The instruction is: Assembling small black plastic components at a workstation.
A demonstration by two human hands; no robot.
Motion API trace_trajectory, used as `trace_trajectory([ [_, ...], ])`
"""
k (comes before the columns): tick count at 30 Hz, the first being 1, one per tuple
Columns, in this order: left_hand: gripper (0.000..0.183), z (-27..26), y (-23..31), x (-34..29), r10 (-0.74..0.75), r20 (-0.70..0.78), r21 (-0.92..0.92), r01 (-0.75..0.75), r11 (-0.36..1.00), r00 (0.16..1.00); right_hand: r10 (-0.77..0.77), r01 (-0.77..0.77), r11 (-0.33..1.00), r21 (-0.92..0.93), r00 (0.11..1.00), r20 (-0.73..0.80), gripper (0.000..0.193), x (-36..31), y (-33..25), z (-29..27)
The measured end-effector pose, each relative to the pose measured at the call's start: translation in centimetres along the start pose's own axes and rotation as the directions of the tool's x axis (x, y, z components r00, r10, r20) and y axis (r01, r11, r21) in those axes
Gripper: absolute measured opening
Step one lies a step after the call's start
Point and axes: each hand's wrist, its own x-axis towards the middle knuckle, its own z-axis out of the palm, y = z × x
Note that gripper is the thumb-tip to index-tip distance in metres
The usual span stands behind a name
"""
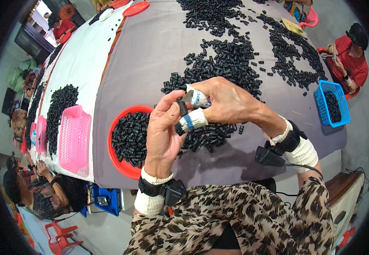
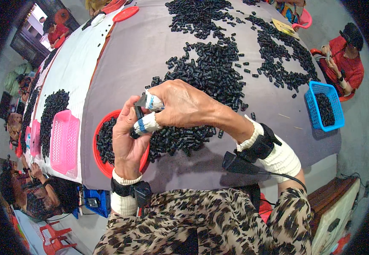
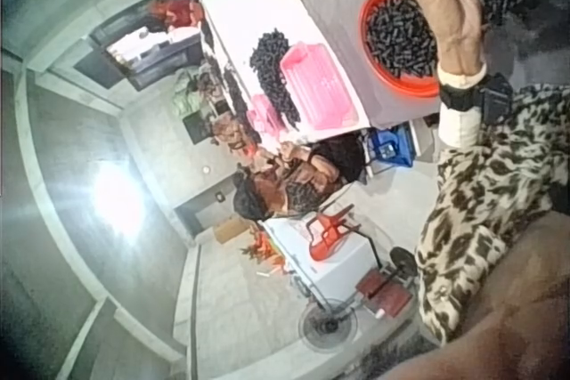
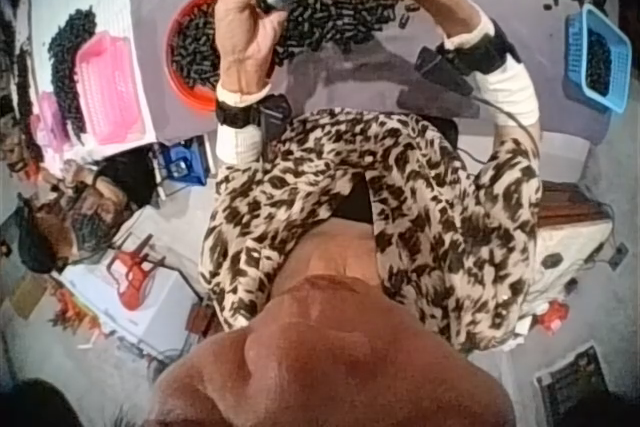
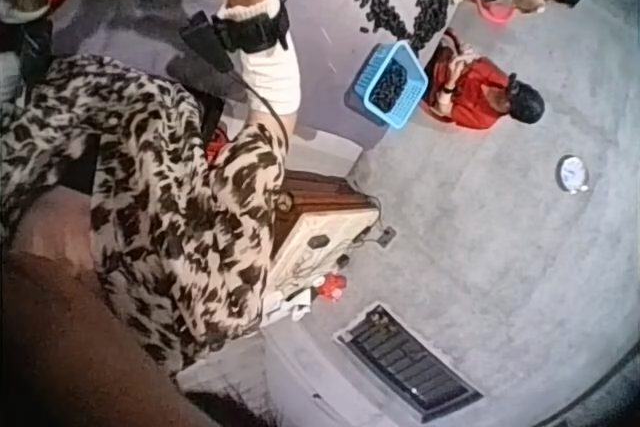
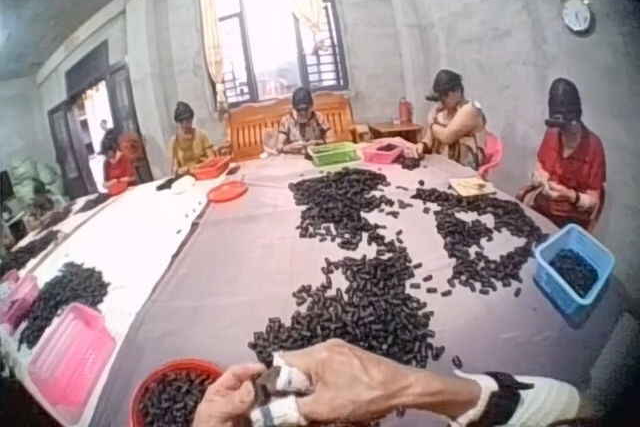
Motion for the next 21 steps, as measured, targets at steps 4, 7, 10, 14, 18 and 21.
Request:
trace_trajectory([
  [4,0.026,0.3,-0.1,-0.1,-0.002,0.007,0.012,0.002,1.0,1.0,0.027,-0.027,0.999,-0.02,0.999,0.017,0.032,0.0,-0.1,0.0],
  [7,0.026,0.3,-0.2,0.0,-0.007,0.018,0.001,0.006,1.0,1.0,0.015,-0.015,1.0,-0.025,1.0,0.024,0.033,0.0,0.3,0.0],
  [10,0.025,0.3,-0.3,0.0,-0.009,0.025,-0.017,0.01,1.0,1.0,-0.008,0.009,0.999,-0.047,1.0,0.02,0.033,0.0,0.5,0.0],
  [14,0.026,0.1,-0.5,0.1,-0.018,0.013,-0.049,0.018,0.999,1.0,-0.004,0.006,0.998,-0.06,0.999,0.038,0.032,0.0,0.8,0.0],
  [18,0.025,-0.2,-0.5,0.1,-0.043,0.029,-0.061,0.044,0.997,0.999,-0.021,0.023,0.998,-0.065,0.999,0.04,0.031,0.0,0.8,0.2],
  [21,0.025,0.3,-0.6,0.0,-0.023,-0.031,-0.08,0.02,0.997,0.999,-0.039,0.041,0.998,-0.041,0.999,0.031,0.029,0.0,0.4,0.2],
])
